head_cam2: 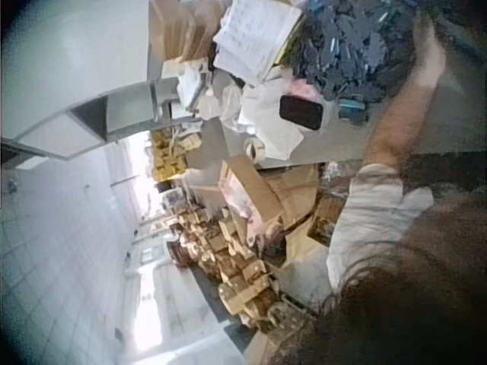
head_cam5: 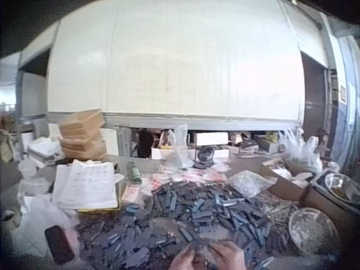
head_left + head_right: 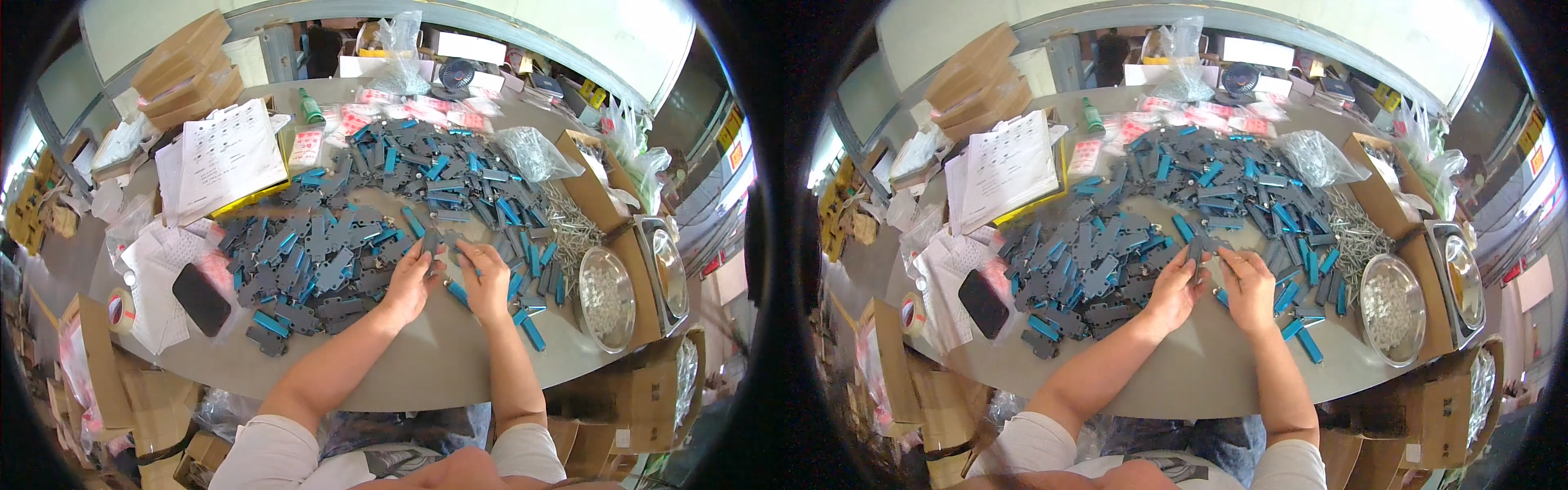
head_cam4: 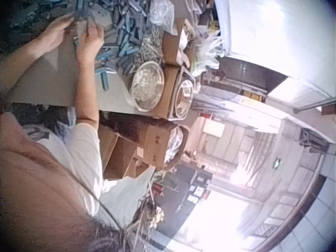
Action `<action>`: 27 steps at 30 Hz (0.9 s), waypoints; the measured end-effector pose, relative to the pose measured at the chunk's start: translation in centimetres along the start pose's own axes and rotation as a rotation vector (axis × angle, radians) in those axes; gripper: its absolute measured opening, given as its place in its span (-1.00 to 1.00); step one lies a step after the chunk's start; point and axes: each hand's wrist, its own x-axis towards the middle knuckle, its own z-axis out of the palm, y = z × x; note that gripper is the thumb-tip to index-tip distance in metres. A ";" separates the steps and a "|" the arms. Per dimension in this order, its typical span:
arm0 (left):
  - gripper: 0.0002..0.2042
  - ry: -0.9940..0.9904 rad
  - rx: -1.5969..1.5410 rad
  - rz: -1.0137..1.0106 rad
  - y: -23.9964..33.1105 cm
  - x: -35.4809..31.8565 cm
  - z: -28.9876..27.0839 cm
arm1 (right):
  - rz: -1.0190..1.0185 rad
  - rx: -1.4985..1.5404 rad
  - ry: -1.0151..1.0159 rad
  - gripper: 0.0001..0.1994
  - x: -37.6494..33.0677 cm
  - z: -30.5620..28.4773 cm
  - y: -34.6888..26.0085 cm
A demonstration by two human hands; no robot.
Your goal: Assembling small blue plastic components by hand by inserting internal pieces into housings at a workbench.
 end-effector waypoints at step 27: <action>-0.46 -0.137 -0.130 0.060 0.1 -0.5 0.7 | -0.422 -0.463 0.096 -0.59 -1.5 2.6 -0.1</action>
